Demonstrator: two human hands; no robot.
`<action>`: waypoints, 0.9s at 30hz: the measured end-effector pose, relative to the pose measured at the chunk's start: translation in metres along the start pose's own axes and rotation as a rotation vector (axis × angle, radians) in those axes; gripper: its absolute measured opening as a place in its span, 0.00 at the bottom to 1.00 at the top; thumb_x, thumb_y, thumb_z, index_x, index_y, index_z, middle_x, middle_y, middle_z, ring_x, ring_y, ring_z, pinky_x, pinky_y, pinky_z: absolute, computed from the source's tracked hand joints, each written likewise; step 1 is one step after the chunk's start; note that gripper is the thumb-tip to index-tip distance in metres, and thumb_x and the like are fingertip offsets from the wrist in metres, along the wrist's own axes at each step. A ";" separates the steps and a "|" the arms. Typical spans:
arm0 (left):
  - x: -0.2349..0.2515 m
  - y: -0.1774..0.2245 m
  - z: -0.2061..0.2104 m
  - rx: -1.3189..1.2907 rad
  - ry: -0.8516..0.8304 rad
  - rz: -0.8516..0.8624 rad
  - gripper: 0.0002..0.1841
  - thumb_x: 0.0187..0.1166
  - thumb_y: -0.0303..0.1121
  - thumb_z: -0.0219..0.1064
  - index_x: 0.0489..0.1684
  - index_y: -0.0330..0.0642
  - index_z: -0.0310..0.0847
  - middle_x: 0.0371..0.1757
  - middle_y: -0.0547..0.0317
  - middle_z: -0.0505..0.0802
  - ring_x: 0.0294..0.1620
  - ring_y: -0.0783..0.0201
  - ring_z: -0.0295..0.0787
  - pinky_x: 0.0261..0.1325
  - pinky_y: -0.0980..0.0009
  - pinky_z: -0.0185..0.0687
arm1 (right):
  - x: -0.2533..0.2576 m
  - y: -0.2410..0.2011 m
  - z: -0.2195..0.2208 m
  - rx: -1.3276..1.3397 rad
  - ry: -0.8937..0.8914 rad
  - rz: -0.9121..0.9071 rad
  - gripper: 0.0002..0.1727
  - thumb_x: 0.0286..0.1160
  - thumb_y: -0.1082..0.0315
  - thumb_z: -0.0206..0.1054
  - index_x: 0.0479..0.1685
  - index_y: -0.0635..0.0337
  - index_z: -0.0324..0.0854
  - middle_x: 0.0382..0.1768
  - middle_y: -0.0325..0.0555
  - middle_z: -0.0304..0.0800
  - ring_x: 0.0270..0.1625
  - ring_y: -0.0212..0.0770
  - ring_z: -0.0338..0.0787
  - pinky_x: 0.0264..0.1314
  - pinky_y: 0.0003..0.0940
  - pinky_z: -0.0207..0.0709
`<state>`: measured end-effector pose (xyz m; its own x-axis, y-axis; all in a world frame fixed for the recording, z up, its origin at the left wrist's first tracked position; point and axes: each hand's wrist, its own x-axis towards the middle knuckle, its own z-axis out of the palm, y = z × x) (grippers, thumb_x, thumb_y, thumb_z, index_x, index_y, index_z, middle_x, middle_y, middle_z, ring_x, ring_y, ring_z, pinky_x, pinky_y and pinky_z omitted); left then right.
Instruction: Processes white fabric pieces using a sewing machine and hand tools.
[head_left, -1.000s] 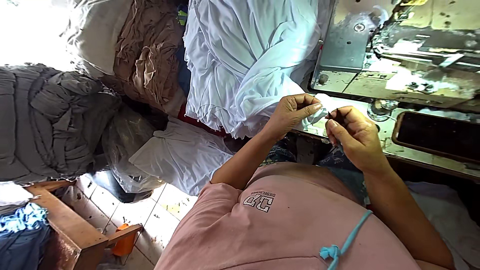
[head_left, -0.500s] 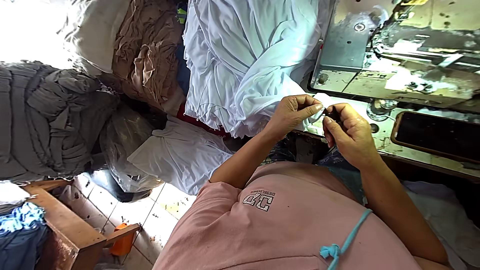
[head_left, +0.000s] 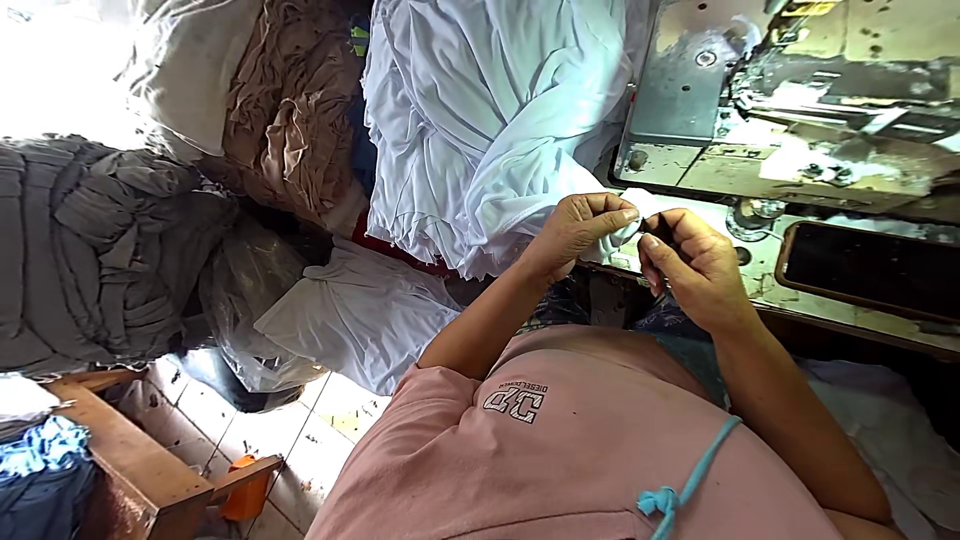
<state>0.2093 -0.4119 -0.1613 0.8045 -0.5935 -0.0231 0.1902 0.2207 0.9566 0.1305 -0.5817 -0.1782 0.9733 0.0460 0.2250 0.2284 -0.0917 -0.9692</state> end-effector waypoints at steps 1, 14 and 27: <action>0.000 -0.001 -0.001 -0.015 -0.007 -0.006 0.09 0.83 0.20 0.59 0.35 0.37 0.85 0.28 0.67 0.90 0.29 0.78 0.85 0.37 0.80 0.83 | 0.000 0.000 0.000 0.016 -0.008 0.002 0.06 0.86 0.69 0.55 0.53 0.58 0.75 0.27 0.31 0.79 0.19 0.21 0.77 0.21 0.15 0.76; 0.000 -0.004 -0.001 -0.033 -0.011 0.018 0.09 0.82 0.19 0.60 0.34 0.37 0.85 0.28 0.66 0.91 0.29 0.78 0.86 0.37 0.80 0.83 | -0.001 0.005 0.006 0.010 0.041 -0.027 0.05 0.88 0.68 0.56 0.49 0.58 0.74 0.26 0.30 0.78 0.19 0.21 0.77 0.21 0.16 0.75; 0.000 -0.006 0.000 0.038 -0.001 0.041 0.09 0.80 0.18 0.61 0.30 0.38 0.84 0.24 0.69 0.89 0.26 0.80 0.84 0.34 0.82 0.81 | -0.003 0.001 0.015 -0.859 0.205 -0.343 0.12 0.85 0.74 0.57 0.46 0.77 0.82 0.34 0.64 0.87 0.31 0.56 0.91 0.30 0.45 0.82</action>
<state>0.2080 -0.4138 -0.1672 0.8108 -0.5851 0.0162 0.1359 0.2151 0.9671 0.1273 -0.5672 -0.1817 0.8165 0.0378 0.5762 0.3622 -0.8106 -0.4602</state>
